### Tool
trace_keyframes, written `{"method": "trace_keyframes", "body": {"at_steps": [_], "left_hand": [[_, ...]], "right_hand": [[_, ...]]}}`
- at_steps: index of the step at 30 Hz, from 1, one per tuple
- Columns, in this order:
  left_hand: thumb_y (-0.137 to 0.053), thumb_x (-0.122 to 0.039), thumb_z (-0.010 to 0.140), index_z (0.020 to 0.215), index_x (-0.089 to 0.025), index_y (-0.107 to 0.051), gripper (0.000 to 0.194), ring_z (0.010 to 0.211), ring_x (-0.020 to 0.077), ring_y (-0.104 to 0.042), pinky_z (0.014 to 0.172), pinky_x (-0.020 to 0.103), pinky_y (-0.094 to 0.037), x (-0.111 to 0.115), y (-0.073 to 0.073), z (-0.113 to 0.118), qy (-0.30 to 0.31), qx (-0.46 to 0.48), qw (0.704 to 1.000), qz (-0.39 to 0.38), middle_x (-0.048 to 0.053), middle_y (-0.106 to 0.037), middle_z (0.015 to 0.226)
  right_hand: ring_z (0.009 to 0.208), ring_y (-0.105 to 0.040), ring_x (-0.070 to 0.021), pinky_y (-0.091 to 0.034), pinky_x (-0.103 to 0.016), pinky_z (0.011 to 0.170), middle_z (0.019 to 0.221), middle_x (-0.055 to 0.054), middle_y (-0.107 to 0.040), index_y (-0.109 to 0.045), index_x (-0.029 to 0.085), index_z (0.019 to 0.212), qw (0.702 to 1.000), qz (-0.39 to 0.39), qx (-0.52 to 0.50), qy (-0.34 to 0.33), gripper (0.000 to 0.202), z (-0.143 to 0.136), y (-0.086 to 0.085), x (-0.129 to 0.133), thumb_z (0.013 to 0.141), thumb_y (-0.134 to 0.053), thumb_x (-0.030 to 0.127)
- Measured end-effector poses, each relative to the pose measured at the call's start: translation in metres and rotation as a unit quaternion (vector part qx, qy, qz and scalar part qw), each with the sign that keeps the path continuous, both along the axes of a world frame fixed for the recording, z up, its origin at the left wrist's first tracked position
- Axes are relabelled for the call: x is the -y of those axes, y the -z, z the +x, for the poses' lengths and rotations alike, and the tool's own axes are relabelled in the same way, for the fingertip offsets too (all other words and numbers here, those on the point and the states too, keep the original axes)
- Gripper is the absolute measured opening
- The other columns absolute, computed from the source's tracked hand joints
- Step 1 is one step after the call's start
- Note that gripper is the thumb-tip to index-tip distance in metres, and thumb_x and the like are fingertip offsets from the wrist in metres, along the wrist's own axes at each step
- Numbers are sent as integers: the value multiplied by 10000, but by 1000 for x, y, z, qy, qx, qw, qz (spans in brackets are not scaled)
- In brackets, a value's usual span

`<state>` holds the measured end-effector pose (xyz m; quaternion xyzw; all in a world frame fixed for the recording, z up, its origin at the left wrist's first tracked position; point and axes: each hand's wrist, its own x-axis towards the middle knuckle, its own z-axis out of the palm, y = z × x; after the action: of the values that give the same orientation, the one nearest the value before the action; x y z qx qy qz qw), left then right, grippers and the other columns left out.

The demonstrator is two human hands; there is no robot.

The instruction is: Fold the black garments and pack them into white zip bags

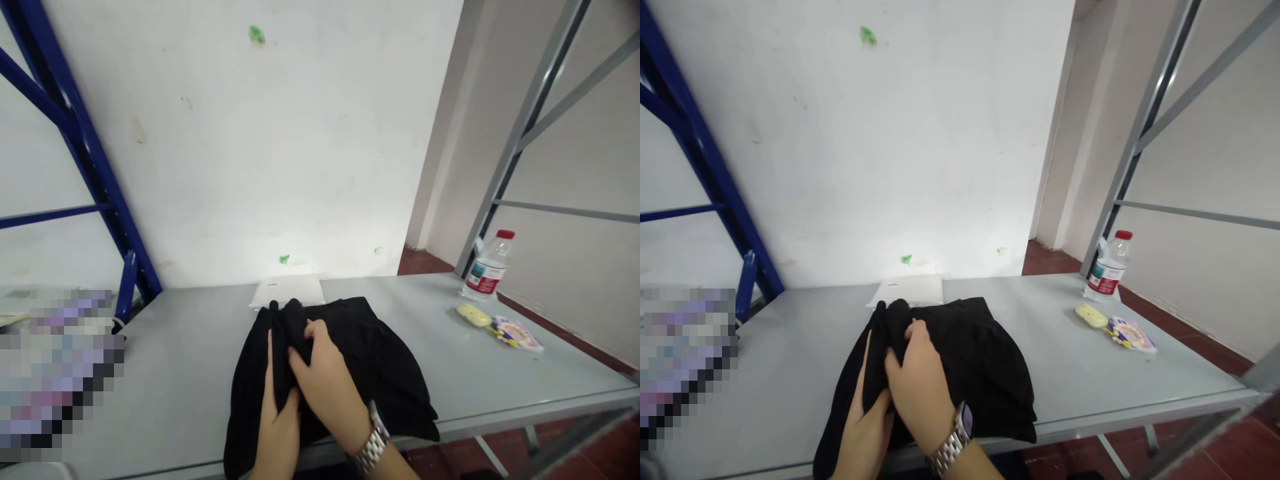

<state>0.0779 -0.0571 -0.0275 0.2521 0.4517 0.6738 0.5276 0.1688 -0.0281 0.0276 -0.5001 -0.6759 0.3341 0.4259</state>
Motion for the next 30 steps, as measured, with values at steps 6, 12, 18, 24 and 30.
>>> {"method": "trace_keyframes", "body": {"at_steps": [6, 12, 18, 24, 30], "left_hand": [[-606, -330, 695, 1154, -252, -612, 467, 1175, 295, -520, 982, 413, -441, 3, -7, -7, -2, 126, 991, 53, 48, -676, 1114], [-646, -470, 689, 1173, -211, -596, 551, 1212, 313, -476, 1009, 416, -406, 0, -20, -26, 64, 5, 995, 81, 77, -632, 1195], [-825, -229, 491, 1007, -174, -647, 549, 973, 301, -634, 839, 369, -514, -38, -76, -53, 103, -281, 953, 47, 78, -707, 996], [-715, -399, 671, 1051, -193, -594, 449, 902, 271, -654, 595, 297, -545, -79, -85, -50, 104, -259, 958, 62, 87, -682, 1006], [-646, -428, 745, 1165, -216, -512, 489, 975, 244, -633, 689, 304, -549, -112, -61, -20, 7, -177, 974, 145, 109, -603, 1198]], "right_hand": [[1291, -374, -217, -302, -379, 1079, 1370, -42, -447, -572, 243, 1093, 964, -58, -249, -74, 335, 0, 10, 5, 769, -614, 320], [1065, -579, -225, -443, -372, 945, 1135, -55, -630, -521, 195, 1144, 921, -171, -308, -165, 528, 10, 18, -4, 658, -722, 245], [872, -621, -202, -487, -335, 774, 939, -5, -664, -547, 215, 1025, 987, -59, -54, -139, 461, 32, -5, -14, 600, -722, 183], [876, -632, -221, -485, -360, 807, 964, -48, -679, -614, 177, 990, 976, -82, -154, -127, 471, 52, -30, -61, 560, -775, 285], [1065, -582, -214, -484, -349, 877, 1145, -76, -635, -623, 166, 1037, 829, -183, -482, -218, 342, 25, -15, -86, 748, -638, 348]]}}
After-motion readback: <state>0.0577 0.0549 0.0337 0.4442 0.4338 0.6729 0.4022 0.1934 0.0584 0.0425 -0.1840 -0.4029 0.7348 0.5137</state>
